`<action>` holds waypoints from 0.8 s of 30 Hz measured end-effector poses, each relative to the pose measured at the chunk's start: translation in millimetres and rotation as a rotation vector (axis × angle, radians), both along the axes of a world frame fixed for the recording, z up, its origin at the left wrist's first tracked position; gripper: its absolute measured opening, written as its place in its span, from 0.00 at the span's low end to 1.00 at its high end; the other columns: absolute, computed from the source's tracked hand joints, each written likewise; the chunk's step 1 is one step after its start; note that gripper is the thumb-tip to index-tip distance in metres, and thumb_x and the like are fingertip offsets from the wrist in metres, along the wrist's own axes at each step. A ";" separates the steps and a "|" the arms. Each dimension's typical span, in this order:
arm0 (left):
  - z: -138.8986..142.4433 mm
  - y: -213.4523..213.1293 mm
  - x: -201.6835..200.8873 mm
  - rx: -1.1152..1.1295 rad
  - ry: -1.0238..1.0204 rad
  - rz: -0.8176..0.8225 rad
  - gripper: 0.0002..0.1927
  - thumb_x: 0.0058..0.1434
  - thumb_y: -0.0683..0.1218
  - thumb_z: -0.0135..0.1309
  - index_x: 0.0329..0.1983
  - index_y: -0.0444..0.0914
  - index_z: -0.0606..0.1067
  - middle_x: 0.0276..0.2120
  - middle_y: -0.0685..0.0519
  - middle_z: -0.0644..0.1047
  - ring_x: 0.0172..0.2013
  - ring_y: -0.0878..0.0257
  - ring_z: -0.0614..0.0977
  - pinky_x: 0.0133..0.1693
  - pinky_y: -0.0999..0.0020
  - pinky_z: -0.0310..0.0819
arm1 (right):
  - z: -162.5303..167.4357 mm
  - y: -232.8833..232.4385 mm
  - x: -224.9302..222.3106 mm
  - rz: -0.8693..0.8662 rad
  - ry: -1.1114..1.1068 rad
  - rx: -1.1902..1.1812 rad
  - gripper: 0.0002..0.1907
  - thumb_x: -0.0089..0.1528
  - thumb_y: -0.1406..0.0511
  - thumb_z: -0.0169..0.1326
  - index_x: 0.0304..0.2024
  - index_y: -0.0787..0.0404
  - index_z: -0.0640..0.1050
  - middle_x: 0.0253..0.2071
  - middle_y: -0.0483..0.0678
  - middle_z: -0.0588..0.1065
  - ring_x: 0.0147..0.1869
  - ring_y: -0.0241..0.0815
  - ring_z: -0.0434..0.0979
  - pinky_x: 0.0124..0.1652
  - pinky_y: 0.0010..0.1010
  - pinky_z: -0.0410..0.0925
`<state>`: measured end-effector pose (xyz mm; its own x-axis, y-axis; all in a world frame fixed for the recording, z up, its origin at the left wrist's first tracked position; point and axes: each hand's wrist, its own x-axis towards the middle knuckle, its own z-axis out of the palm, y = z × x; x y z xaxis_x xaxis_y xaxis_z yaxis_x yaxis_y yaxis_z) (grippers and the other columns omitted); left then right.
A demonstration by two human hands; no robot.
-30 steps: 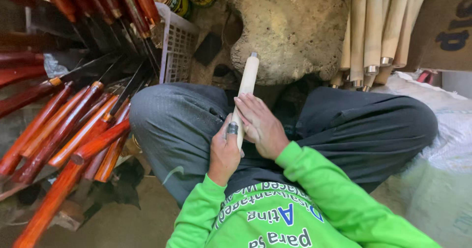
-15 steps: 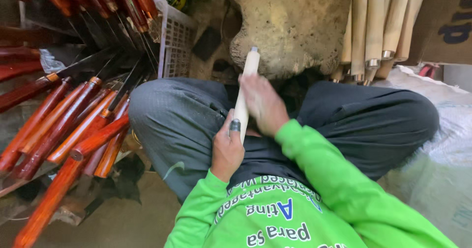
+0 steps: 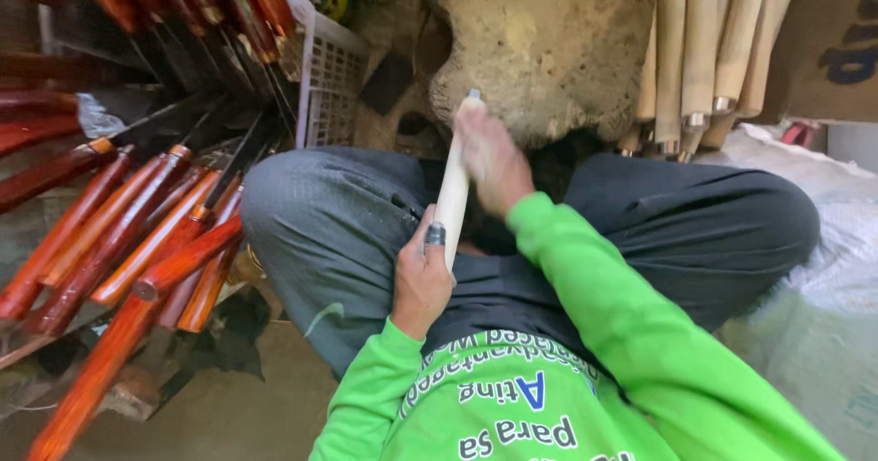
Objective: The person sits cross-legged and sands a cylindrical wooden handle with a sanding block, rotating the handle to smooth its surface. Finished reddish-brown handles and unfinished light-colored handles are visible nearby.
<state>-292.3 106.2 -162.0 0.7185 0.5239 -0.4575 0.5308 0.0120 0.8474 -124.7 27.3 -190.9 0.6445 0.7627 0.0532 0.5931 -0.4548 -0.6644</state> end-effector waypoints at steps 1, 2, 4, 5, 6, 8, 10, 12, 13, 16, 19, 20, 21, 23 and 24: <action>-0.4 0.5 0.0 -0.078 0.051 0.042 0.25 0.74 0.51 0.41 0.68 0.33 0.71 0.30 0.49 0.79 0.21 0.67 0.76 0.27 0.70 0.73 | -0.5 3.9 5.9 -0.096 0.083 0.097 0.24 0.69 0.68 0.45 0.68 0.71 0.68 0.70 0.65 0.64 0.77 0.62 0.59 0.73 0.45 0.53; -1.1 1.2 0.2 -0.159 0.096 0.079 0.25 0.72 0.51 0.41 0.68 0.35 0.71 0.27 0.48 0.78 0.18 0.67 0.74 0.23 0.70 0.70 | 0.3 6.5 9.4 -0.101 0.060 0.091 0.25 0.69 0.68 0.44 0.68 0.70 0.68 0.71 0.64 0.64 0.77 0.62 0.59 0.73 0.45 0.53; -1.5 2.8 1.3 -0.252 0.138 0.112 0.26 0.71 0.51 0.40 0.68 0.36 0.71 0.25 0.49 0.77 0.15 0.67 0.73 0.20 0.70 0.68 | 3.4 6.8 6.9 -0.105 0.045 0.068 0.26 0.68 0.67 0.42 0.68 0.70 0.67 0.71 0.64 0.64 0.77 0.62 0.58 0.71 0.44 0.54; -1.4 3.6 2.0 -0.267 0.126 0.107 0.25 0.71 0.51 0.39 0.67 0.36 0.71 0.26 0.50 0.77 0.15 0.67 0.73 0.20 0.70 0.69 | 7.6 3.9 -0.1 -0.114 0.218 -0.134 0.23 0.70 0.65 0.40 0.66 0.65 0.69 0.68 0.60 0.67 0.75 0.58 0.63 0.71 0.42 0.59; -1.0 4.6 2.7 -0.275 0.100 0.104 0.25 0.71 0.51 0.38 0.67 0.35 0.71 0.27 0.51 0.78 0.15 0.67 0.73 0.20 0.70 0.70 | 12.7 1.3 -8.6 -0.112 0.376 -0.329 0.21 0.72 0.64 0.38 0.65 0.60 0.71 0.65 0.57 0.70 0.73 0.55 0.68 0.70 0.39 0.63; 0.2 5.9 3.8 -0.274 0.072 0.120 0.25 0.71 0.51 0.39 0.67 0.35 0.71 0.28 0.51 0.78 0.15 0.67 0.73 0.20 0.70 0.69 | 20.9 -6.5 -21.0 0.104 0.022 -0.023 0.26 0.64 0.62 0.47 0.63 0.66 0.68 0.68 0.62 0.66 0.74 0.61 0.62 0.71 0.46 0.58; 1.3 6.8 4.3 -0.262 0.103 0.109 0.26 0.71 0.51 0.38 0.67 0.35 0.71 0.28 0.51 0.78 0.15 0.67 0.73 0.20 0.70 0.70 | 19.0 -9.3 -24.2 0.155 -0.078 0.081 0.29 0.62 0.64 0.48 0.65 0.70 0.66 0.69 0.64 0.64 0.75 0.64 0.60 0.72 0.48 0.56; 1.8 7.3 4.4 -0.220 0.137 0.078 0.26 0.71 0.51 0.38 0.67 0.36 0.71 0.28 0.51 0.79 0.15 0.67 0.73 0.20 0.71 0.71 | 8.3 -4.3 -12.0 0.051 0.016 -0.001 0.28 0.67 0.69 0.43 0.70 0.70 0.66 0.68 0.63 0.65 0.75 0.63 0.62 0.73 0.45 0.58; 1.7 7.5 4.5 -0.243 0.128 0.086 0.26 0.71 0.51 0.38 0.67 0.36 0.71 0.28 0.51 0.79 0.15 0.67 0.73 0.20 0.71 0.70 | 2.2 -0.2 -3.0 0.004 0.003 0.040 0.27 0.67 0.69 0.44 0.69 0.71 0.66 0.69 0.63 0.65 0.76 0.64 0.61 0.73 0.46 0.57; 1.0 8.5 4.8 -0.294 0.086 0.106 0.26 0.71 0.51 0.37 0.66 0.36 0.71 0.29 0.51 0.79 0.15 0.67 0.73 0.19 0.71 0.69 | -1.1 3.8 2.5 -0.036 -0.056 0.123 0.26 0.68 0.70 0.46 0.68 0.71 0.68 0.71 0.64 0.64 0.77 0.64 0.60 0.72 0.48 0.56; 1.1 9.6 5.3 -0.319 0.067 0.140 0.25 0.72 0.51 0.37 0.66 0.36 0.72 0.29 0.51 0.79 0.16 0.67 0.73 0.19 0.70 0.69 | 4.4 -3.8 -16.5 0.025 0.014 0.112 0.20 0.71 0.68 0.45 0.65 0.65 0.70 0.69 0.58 0.67 0.77 0.57 0.63 0.74 0.42 0.59; 1.4 10.0 5.5 -0.313 0.063 0.147 0.25 0.72 0.51 0.38 0.66 0.35 0.73 0.29 0.50 0.78 0.16 0.67 0.73 0.19 0.70 0.69 | 8.4 -6.1 -22.2 0.080 -0.042 0.119 0.20 0.70 0.67 0.45 0.64 0.66 0.70 0.70 0.59 0.67 0.77 0.58 0.62 0.75 0.44 0.57; 2.3 10.2 5.6 -0.317 0.076 0.148 0.25 0.72 0.51 0.38 0.66 0.35 0.73 0.28 0.49 0.78 0.16 0.67 0.73 0.19 0.70 0.69 | 13.3 -10.2 -29.4 0.126 -0.083 0.115 0.20 0.69 0.67 0.45 0.63 0.67 0.69 0.70 0.60 0.66 0.78 0.59 0.61 0.75 0.45 0.56; 4.0 10.7 5.8 -0.288 0.115 0.110 0.25 0.72 0.52 0.37 0.65 0.36 0.73 0.29 0.50 0.78 0.16 0.67 0.73 0.19 0.71 0.68 | 15.7 -12.2 -33.4 0.103 -0.002 0.069 0.23 0.68 0.67 0.44 0.65 0.68 0.67 0.70 0.62 0.66 0.76 0.61 0.60 0.74 0.45 0.55; 4.7 10.9 6.0 -0.266 0.120 0.094 0.25 0.72 0.52 0.37 0.65 0.36 0.73 0.30 0.51 0.78 0.15 0.67 0.73 0.19 0.71 0.68 | 12.7 -9.0 -26.7 0.042 0.091 0.038 0.26 0.67 0.68 0.44 0.67 0.69 0.67 0.69 0.63 0.66 0.74 0.62 0.61 0.72 0.44 0.56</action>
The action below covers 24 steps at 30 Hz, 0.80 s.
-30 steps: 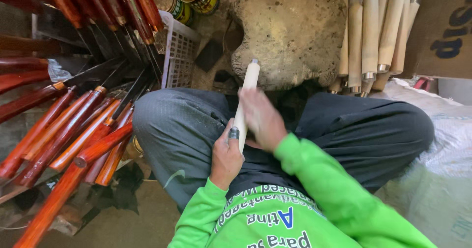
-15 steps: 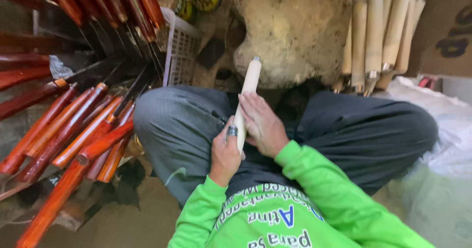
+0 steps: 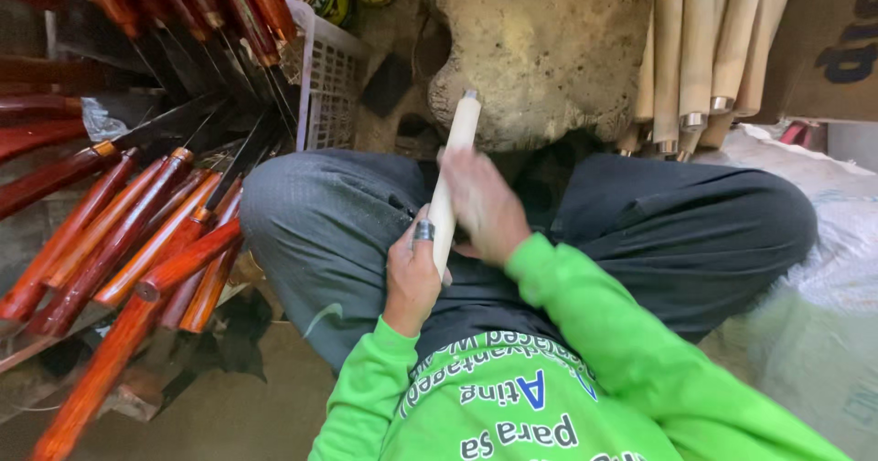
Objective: The person sits cross-legged and sands a cylindrical wooden handle with a sanding block, rotating the handle to smooth its surface. Finished reddish-brown handles and unfinished light-colored handles are visible nearby.
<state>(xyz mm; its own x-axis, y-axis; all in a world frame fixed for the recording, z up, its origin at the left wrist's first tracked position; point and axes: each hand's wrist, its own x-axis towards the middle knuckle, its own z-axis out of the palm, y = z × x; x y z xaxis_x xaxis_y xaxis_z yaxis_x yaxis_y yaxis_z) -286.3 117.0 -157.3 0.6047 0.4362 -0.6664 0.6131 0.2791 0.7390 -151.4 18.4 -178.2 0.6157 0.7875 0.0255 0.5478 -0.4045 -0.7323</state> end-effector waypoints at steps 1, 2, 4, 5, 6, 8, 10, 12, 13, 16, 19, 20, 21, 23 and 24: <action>0.8 0.1 0.2 -0.023 0.002 0.014 0.25 0.72 0.52 0.37 0.65 0.36 0.73 0.30 0.51 0.79 0.15 0.67 0.73 0.19 0.71 0.68 | -3.7 4.8 9.6 -0.058 0.080 -0.029 0.28 0.67 0.68 0.43 0.70 0.70 0.66 0.69 0.64 0.66 0.72 0.62 0.62 0.71 0.42 0.57; 1.5 0.1 0.5 -0.045 0.001 0.029 0.25 0.72 0.52 0.37 0.65 0.37 0.73 0.29 0.51 0.79 0.15 0.67 0.72 0.19 0.71 0.68 | -6.8 10.1 19.6 -0.095 0.030 0.022 0.27 0.68 0.69 0.43 0.70 0.70 0.66 0.70 0.64 0.65 0.75 0.62 0.60 0.73 0.42 0.55; 2.5 0.1 1.3 -0.069 -0.019 0.057 0.25 0.72 0.53 0.37 0.65 0.38 0.73 0.29 0.51 0.78 0.15 0.67 0.72 0.19 0.71 0.67 | -9.6 17.1 31.6 -0.141 0.000 0.072 0.27 0.68 0.70 0.43 0.70 0.70 0.66 0.72 0.65 0.63 0.79 0.63 0.58 0.74 0.43 0.53; 2.5 0.2 1.7 -0.080 -0.019 0.063 0.25 0.72 0.53 0.37 0.65 0.38 0.73 0.29 0.52 0.78 0.15 0.67 0.72 0.19 0.71 0.66 | -10.2 19.7 35.1 -0.158 0.036 0.060 0.27 0.67 0.70 0.44 0.70 0.70 0.65 0.72 0.65 0.62 0.79 0.63 0.57 0.74 0.43 0.53; 2.9 0.2 2.1 -0.099 -0.005 0.070 0.25 0.72 0.53 0.37 0.64 0.39 0.74 0.28 0.52 0.78 0.15 0.67 0.71 0.18 0.71 0.65 | -9.1 18.1 31.1 -0.176 0.086 0.038 0.28 0.66 0.69 0.45 0.70 0.70 0.65 0.72 0.66 0.62 0.79 0.63 0.56 0.74 0.43 0.52; 3.2 0.4 2.7 -0.159 -0.018 0.131 0.24 0.72 0.53 0.38 0.63 0.38 0.74 0.29 0.52 0.78 0.15 0.67 0.72 0.17 0.71 0.64 | -5.2 12.3 15.8 -0.008 -0.076 -0.157 0.25 0.70 0.69 0.42 0.71 0.66 0.65 0.71 0.63 0.65 0.77 0.59 0.61 0.75 0.40 0.56; 3.6 1.0 3.0 -0.182 -0.004 0.158 0.24 0.72 0.53 0.39 0.63 0.38 0.75 0.28 0.52 0.77 0.15 0.67 0.71 0.16 0.71 0.62 | 3.3 4.1 -1.9 -0.045 0.093 0.019 0.30 0.65 0.68 0.46 0.70 0.69 0.64 0.71 0.66 0.63 0.78 0.62 0.58 0.73 0.44 0.53; 4.6 1.9 3.0 -0.166 0.063 0.139 0.25 0.72 0.54 0.38 0.63 0.40 0.76 0.26 0.51 0.74 0.14 0.67 0.71 0.15 0.71 0.60 | 3.7 1.7 -7.4 -0.040 0.102 0.111 0.31 0.65 0.68 0.47 0.71 0.68 0.63 0.72 0.66 0.63 0.79 0.62 0.57 0.74 0.44 0.52; 5.4 2.4 3.0 -0.186 0.036 0.141 0.25 0.72 0.54 0.38 0.62 0.39 0.76 0.27 0.51 0.75 0.14 0.67 0.70 0.14 0.71 0.59 | 0.4 3.5 -2.8 -0.022 0.010 0.116 0.29 0.68 0.68 0.46 0.72 0.67 0.64 0.73 0.63 0.64 0.80 0.60 0.58 0.77 0.43 0.53; 7.5 4.1 3.1 -0.230 -0.013 0.160 0.25 0.72 0.55 0.38 0.62 0.38 0.75 0.29 0.52 0.78 0.14 0.68 0.70 0.14 0.73 0.56 | -10.8 15.4 21.2 -0.197 0.138 0.160 0.27 0.69 0.68 0.45 0.71 0.67 0.65 0.72 0.64 0.65 0.80 0.62 0.59 0.75 0.44 0.54; 9.1 5.2 4.0 -0.266 -0.003 0.161 0.25 0.71 0.55 0.37 0.64 0.41 0.74 0.29 0.52 0.78 0.13 0.68 0.69 0.12 0.74 0.55 | -7.1 20.7 29.1 -0.205 0.086 0.098 0.27 0.67 0.70 0.46 0.70 0.69 0.66 0.73 0.66 0.62 0.79 0.66 0.56 0.72 0.46 0.53; 9.4 5.2 4.2 -0.283 0.008 0.172 0.25 0.71 0.55 0.37 0.65 0.41 0.73 0.30 0.53 0.78 0.13 0.69 0.69 0.12 0.74 0.55 | -6.0 18.0 23.9 -0.114 0.020 0.093 0.26 0.69 0.71 0.44 0.71 0.69 0.66 0.72 0.64 0.64 0.78 0.63 0.58 0.73 0.44 0.56; 9.6 5.4 4.8 -0.293 0.008 0.183 0.26 0.71 0.55 0.37 0.65 0.41 0.73 0.30 0.53 0.77 0.14 0.69 0.69 0.12 0.75 0.55 | -2.4 13.6 14.5 -0.022 -0.055 0.097 0.25 0.71 0.71 0.43 0.71 0.68 0.65 0.72 0.61 0.65 0.77 0.60 0.61 0.74 0.42 0.58; 9.8 5.5 5.2 -0.297 -0.055 0.181 0.26 0.72 0.55 0.37 0.66 0.40 0.73 0.31 0.52 0.77 0.14 0.69 0.69 0.13 0.75 0.56 | 11.6 3.7 -7.1 0.083 -0.159 0.116 0.28 0.64 0.67 0.47 0.67 0.69 0.65 0.71 0.63 0.64 0.78 0.63 0.58 0.74 0.49 0.54; 10.0 5.5 5.2 -0.303 -0.076 0.177 0.26 0.73 0.55 0.37 0.66 0.39 0.73 0.31 0.52 0.77 0.14 0.69 0.70 0.13 0.74 0.57 | 15.9 1.1 -12.5 0.097 -0.171 0.119 0.26 0.64 0.68 0.48 0.65 0.67 0.65 0.72 0.62 0.64 0.79 0.62 0.59 0.75 0.49 0.54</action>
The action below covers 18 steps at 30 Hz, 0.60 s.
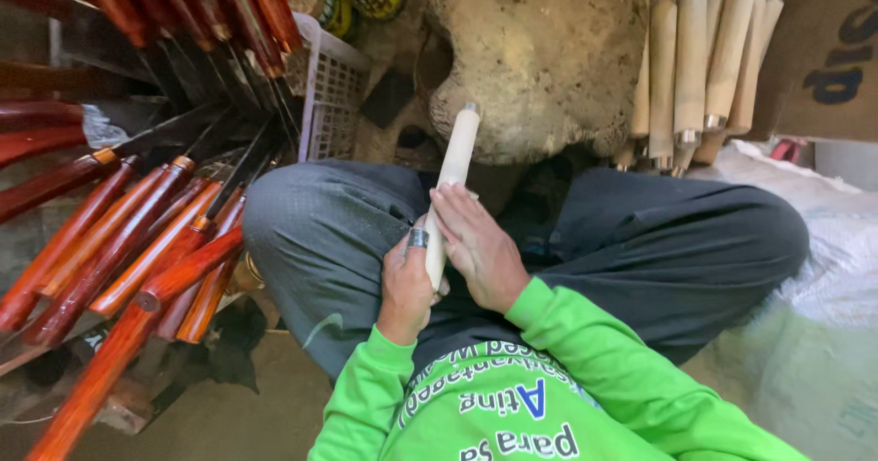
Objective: The person sits cross-legged and sands a cylindrical wooden handle with a sanding block, rotating the handle to smooth its surface. Finished reddish-brown handles and unfinished light-colored handles are visible nearby.
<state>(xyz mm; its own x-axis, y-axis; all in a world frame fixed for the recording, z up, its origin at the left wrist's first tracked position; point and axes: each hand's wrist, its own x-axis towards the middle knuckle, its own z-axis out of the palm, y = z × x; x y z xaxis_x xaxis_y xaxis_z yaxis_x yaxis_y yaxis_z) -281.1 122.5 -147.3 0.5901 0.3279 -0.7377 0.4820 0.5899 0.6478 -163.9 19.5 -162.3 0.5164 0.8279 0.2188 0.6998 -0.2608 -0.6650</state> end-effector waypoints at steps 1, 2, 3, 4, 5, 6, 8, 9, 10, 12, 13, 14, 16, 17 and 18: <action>-0.3 0.6 0.1 -0.002 0.023 -0.006 0.26 0.72 0.55 0.37 0.66 0.39 0.73 0.30 0.52 0.77 0.14 0.69 0.69 0.13 0.75 0.56 | 2.9 -0.8 -2.7 0.014 -0.012 0.007 0.23 0.65 0.69 0.49 0.62 0.65 0.65 0.72 0.61 0.64 0.79 0.62 0.59 0.75 0.49 0.55; -0.3 1.0 -0.2 0.000 0.043 -0.008 0.26 0.72 0.55 0.37 0.65 0.39 0.73 0.30 0.52 0.76 0.14 0.69 0.69 0.12 0.75 0.55 | 4.2 -0.4 -2.0 0.032 -0.027 0.019 0.20 0.65 0.69 0.50 0.60 0.64 0.66 0.72 0.61 0.64 0.80 0.61 0.59 0.76 0.49 0.55; -0.7 2.1 -0.4 0.006 0.062 -0.008 0.26 0.72 0.55 0.37 0.65 0.39 0.74 0.30 0.52 0.75 0.13 0.69 0.69 0.12 0.75 0.54 | 2.8 2.6 3.2 -0.049 0.102 -0.069 0.23 0.68 0.69 0.46 0.67 0.65 0.65 0.71 0.61 0.64 0.77 0.61 0.60 0.75 0.45 0.57; -0.9 2.9 -0.8 -0.013 0.060 0.010 0.26 0.72 0.54 0.38 0.65 0.38 0.73 0.30 0.51 0.76 0.13 0.69 0.69 0.12 0.75 0.54 | -0.2 7.2 12.6 -0.131 0.232 -0.161 0.27 0.71 0.68 0.43 0.73 0.66 0.64 0.70 0.62 0.64 0.75 0.60 0.61 0.73 0.41 0.58; -1.2 4.2 -1.4 -0.034 0.053 0.024 0.25 0.72 0.54 0.38 0.65 0.38 0.73 0.31 0.51 0.77 0.13 0.69 0.69 0.12 0.75 0.54 | -4.4 12.1 23.3 -0.198 0.295 -0.095 0.27 0.70 0.67 0.44 0.73 0.65 0.64 0.73 0.61 0.62 0.79 0.60 0.58 0.74 0.41 0.55; -1.4 5.2 -1.9 -0.050 0.032 0.038 0.25 0.71 0.53 0.38 0.65 0.38 0.73 0.31 0.50 0.78 0.14 0.69 0.69 0.12 0.75 0.54 | -10.1 18.6 37.8 -0.264 0.344 -0.022 0.28 0.69 0.67 0.44 0.73 0.64 0.64 0.75 0.61 0.61 0.82 0.60 0.55 0.76 0.41 0.52; -1.7 6.7 -3.2 -0.054 -0.027 0.023 0.26 0.72 0.54 0.39 0.64 0.35 0.72 0.32 0.50 0.79 0.14 0.68 0.70 0.12 0.75 0.56 | -19.4 28.1 58.5 -0.246 0.325 -0.059 0.28 0.69 0.65 0.44 0.73 0.64 0.64 0.75 0.61 0.60 0.81 0.59 0.54 0.75 0.41 0.50; -1.4 6.6 -4.1 -0.064 -0.042 0.019 0.26 0.73 0.55 0.39 0.64 0.34 0.72 0.33 0.50 0.79 0.14 0.68 0.70 0.12 0.75 0.56 | -22.8 31.0 64.6 -0.235 0.329 -0.088 0.28 0.69 0.65 0.44 0.73 0.63 0.64 0.76 0.60 0.59 0.81 0.58 0.54 0.75 0.41 0.49; -1.4 6.2 -4.7 -0.014 0.009 -0.001 0.26 0.72 0.54 0.41 0.65 0.35 0.72 0.33 0.50 0.79 0.15 0.67 0.72 0.13 0.74 0.60 | -23.4 33.8 69.2 -0.236 0.343 -0.092 0.29 0.68 0.65 0.44 0.73 0.64 0.63 0.75 0.61 0.59 0.81 0.59 0.53 0.74 0.41 0.49; -0.8 3.8 -5.7 0.096 0.091 -0.056 0.27 0.70 0.54 0.45 0.68 0.37 0.70 0.32 0.49 0.78 0.17 0.66 0.75 0.15 0.72 0.66 | -24.3 35.8 71.5 -0.256 0.351 -0.089 0.31 0.66 0.65 0.44 0.73 0.66 0.62 0.75 0.63 0.58 0.80 0.59 0.52 0.73 0.41 0.49; -0.3 1.8 -5.9 0.237 0.061 -0.101 0.28 0.69 0.53 0.49 0.68 0.35 0.70 0.31 0.48 0.79 0.19 0.67 0.75 0.19 0.72 0.68 | -24.1 36.6 71.2 -0.250 0.328 -0.096 0.30 0.67 0.65 0.44 0.73 0.66 0.63 0.75 0.62 0.58 0.81 0.59 0.53 0.74 0.41 0.49; 0.0 0.0 -6.2 0.372 0.040 -0.146 0.29 0.68 0.52 0.53 0.68 0.34 0.69 0.31 0.47 0.79 0.21 0.67 0.76 0.22 0.73 0.71 | -24.7 35.2 67.5 -0.243 0.316 -0.110 0.30 0.68 0.65 0.45 0.72 0.65 0.63 0.75 0.61 0.59 0.81 0.59 0.53 0.75 0.42 0.49; 0.7 -3.5 -6.1 0.626 -0.041 -0.204 0.29 0.69 0.50 0.57 0.68 0.31 0.70 0.34 0.46 0.80 0.27 0.68 0.78 0.30 0.72 0.74 | -22.5 35.0 60.4 -0.222 0.296 -0.125 0.29 0.68 0.65 0.45 0.72 0.65 0.64 0.75 0.61 0.59 0.81 0.60 0.54 0.75 0.44 0.49; 0.9 -4.3 -5.7 0.750 -0.114 -0.218 0.28 0.71 0.49 0.57 0.68 0.30 0.70 0.37 0.46 0.81 0.31 0.68 0.80 0.35 0.71 0.75 | -19.5 34.1 55.1 -0.211 0.276 -0.121 0.29 0.68 0.66 0.46 0.72 0.66 0.64 0.75 0.61 0.60 0.80 0.62 0.54 0.75 0.45 0.48; 1.0 -5.1 -5.5 0.876 -0.197 -0.232 0.26 0.72 0.48 0.57 0.68 0.28 0.71 0.40 0.46 0.81 0.35 0.68 0.81 0.40 0.70 0.76 | -16.2 33.7 51.9 -0.205 0.247 -0.112 0.29 0.68 0.67 0.47 0.72 0.66 0.64 0.75 0.62 0.60 0.80 0.63 0.53 0.74 0.47 0.48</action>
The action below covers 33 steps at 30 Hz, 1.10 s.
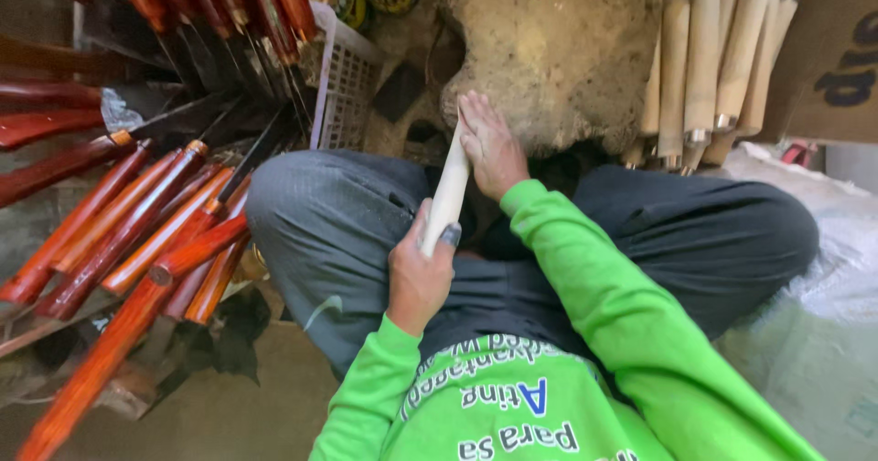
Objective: The person sits cross-legged and sands a cylindrical wooden handle with a sanding block, rotating the handle to smooth its surface. Finished reddish-brown handles and unfinished light-colored handles are visible nearby.
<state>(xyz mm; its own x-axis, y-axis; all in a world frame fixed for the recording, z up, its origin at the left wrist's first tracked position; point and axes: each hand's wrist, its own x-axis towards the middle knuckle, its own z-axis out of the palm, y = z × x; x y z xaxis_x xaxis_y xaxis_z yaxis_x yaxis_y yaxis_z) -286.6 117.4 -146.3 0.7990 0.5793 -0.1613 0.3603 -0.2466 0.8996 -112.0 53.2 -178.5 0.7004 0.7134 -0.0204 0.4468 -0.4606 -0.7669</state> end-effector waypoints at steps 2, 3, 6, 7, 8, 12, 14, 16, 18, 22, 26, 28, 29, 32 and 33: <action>-0.2 0.5 0.4 -0.250 0.191 0.103 0.29 0.66 0.49 0.54 0.67 0.31 0.70 0.33 0.48 0.80 0.23 0.67 0.76 0.28 0.70 0.73 | 8.8 -5.2 -11.0 0.113 -0.259 0.018 0.24 0.67 0.69 0.48 0.67 0.66 0.66 0.76 0.62 0.60 0.82 0.64 0.55 0.78 0.47 0.50; -0.6 1.3 0.2 -0.386 0.303 0.153 0.30 0.63 0.50 0.53 0.67 0.32 0.69 0.30 0.49 0.80 0.16 0.67 0.74 0.21 0.70 0.72 | 13.4 -10.0 -18.8 0.173 -0.373 0.018 0.22 0.67 0.70 0.49 0.64 0.65 0.67 0.76 0.62 0.60 0.82 0.64 0.56 0.80 0.48 0.50; -1.4 4.1 -0.3 -0.429 0.271 0.133 0.30 0.65 0.50 0.53 0.68 0.32 0.68 0.29 0.50 0.80 0.17 0.69 0.73 0.22 0.72 0.71 | 24.3 -19.1 -33.6 0.300 -0.255 0.159 0.37 0.48 0.61 0.55 0.59 0.70 0.67 0.70 0.68 0.60 0.76 0.72 0.56 0.73 0.52 0.50; -1.7 4.7 -0.7 -0.456 0.259 0.129 0.30 0.66 0.50 0.53 0.68 0.31 0.68 0.28 0.51 0.79 0.17 0.69 0.72 0.22 0.72 0.70 | 24.7 -19.9 -34.4 0.286 -0.217 0.134 0.43 0.46 0.59 0.55 0.62 0.72 0.66 0.71 0.68 0.61 0.76 0.71 0.56 0.73 0.50 0.51; -1.9 5.4 -0.9 -0.484 0.252 0.137 0.30 0.66 0.50 0.52 0.68 0.31 0.68 0.28 0.52 0.78 0.17 0.70 0.71 0.22 0.72 0.69 | 24.2 -19.8 -34.1 0.283 -0.172 0.113 0.49 0.43 0.57 0.56 0.65 0.73 0.64 0.71 0.68 0.61 0.76 0.71 0.56 0.73 0.49 0.51; -2.1 5.9 -1.1 -0.449 0.229 0.122 0.30 0.66 0.50 0.52 0.69 0.31 0.68 0.26 0.54 0.75 0.17 0.71 0.70 0.22 0.74 0.68 | 5.9 -3.4 -4.1 0.066 -0.151 0.034 0.31 0.65 0.71 0.48 0.72 0.67 0.65 0.76 0.63 0.61 0.82 0.61 0.55 0.78 0.43 0.51; -1.5 6.1 -0.4 -0.468 0.191 0.125 0.30 0.67 0.50 0.53 0.69 0.31 0.68 0.28 0.54 0.77 0.17 0.71 0.71 0.21 0.74 0.68 | -4.3 6.3 16.7 -0.027 0.073 0.067 0.30 0.66 0.69 0.46 0.71 0.66 0.65 0.75 0.63 0.61 0.81 0.60 0.54 0.75 0.42 0.50; -0.6 6.4 0.4 -0.554 0.206 0.159 0.30 0.67 0.51 0.52 0.68 0.32 0.68 0.27 0.54 0.77 0.16 0.70 0.71 0.19 0.74 0.65 | -5.9 11.8 32.0 -0.041 0.132 0.037 0.29 0.66 0.67 0.45 0.70 0.66 0.66 0.74 0.61 0.61 0.81 0.58 0.55 0.75 0.40 0.51; 0.5 6.5 1.1 -0.686 0.241 0.212 0.29 0.66 0.52 0.51 0.68 0.34 0.70 0.23 0.52 0.77 0.14 0.69 0.70 0.15 0.73 0.59 | -7.2 9.8 36.7 -0.034 0.101 0.084 0.29 0.66 0.67 0.45 0.71 0.68 0.65 0.74 0.63 0.60 0.81 0.60 0.54 0.75 0.42 0.50; 3.5 5.5 2.1 -0.736 0.264 0.227 0.27 0.67 0.52 0.50 0.68 0.37 0.72 0.22 0.55 0.74 0.13 0.71 0.67 0.14 0.74 0.57 | -1.8 -11.4 8.6 -0.051 0.072 0.065 0.30 0.66 0.67 0.46 0.72 0.68 0.65 0.75 0.63 0.61 0.81 0.61 0.54 0.76 0.43 0.50; 7.9 4.0 3.3 -0.782 0.262 0.279 0.26 0.68 0.52 0.48 0.66 0.37 0.73 0.22 0.57 0.74 0.13 0.72 0.67 0.13 0.75 0.56 | 11.1 -26.9 -34.9 0.097 -0.193 0.125 0.33 0.64 0.64 0.50 0.70 0.69 0.63 0.73 0.63 0.61 0.80 0.61 0.56 0.76 0.46 0.50; 9.8 4.1 3.9 -0.776 0.282 0.266 0.26 0.69 0.52 0.47 0.67 0.38 0.74 0.20 0.53 0.72 0.12 0.71 0.67 0.12 0.75 0.56 | 10.4 -27.6 -40.6 0.187 -0.291 0.113 0.40 0.56 0.61 0.56 0.67 0.72 0.63 0.70 0.66 0.62 0.77 0.64 0.56 0.74 0.49 0.49; 10.0 4.5 4.3 -0.770 0.285 0.256 0.26 0.69 0.52 0.47 0.67 0.38 0.74 0.20 0.53 0.72 0.12 0.71 0.67 0.12 0.75 0.56 | 7.9 -27.4 -40.7 0.208 -0.280 0.046 0.40 0.55 0.62 0.55 0.67 0.73 0.64 0.70 0.65 0.63 0.77 0.62 0.57 0.74 0.48 0.50; 10.6 5.3 4.6 -0.775 0.285 0.255 0.25 0.69 0.52 0.47 0.67 0.38 0.72 0.28 0.54 0.77 0.14 0.71 0.69 0.13 0.75 0.58 | -10.3 -19.9 -24.5 -0.165 0.381 -0.023 0.23 0.75 0.60 0.39 0.68 0.65 0.71 0.65 0.57 0.71 0.73 0.54 0.70 0.73 0.35 0.62; 10.3 5.7 4.6 -0.767 0.246 0.239 0.25 0.69 0.52 0.47 0.67 0.38 0.70 0.31 0.55 0.79 0.14 0.71 0.70 0.14 0.75 0.60 | -14.0 -18.8 -17.8 -0.154 0.263 0.030 0.25 0.72 0.62 0.42 0.69 0.68 0.68 0.70 0.61 0.66 0.77 0.58 0.62 0.74 0.38 0.57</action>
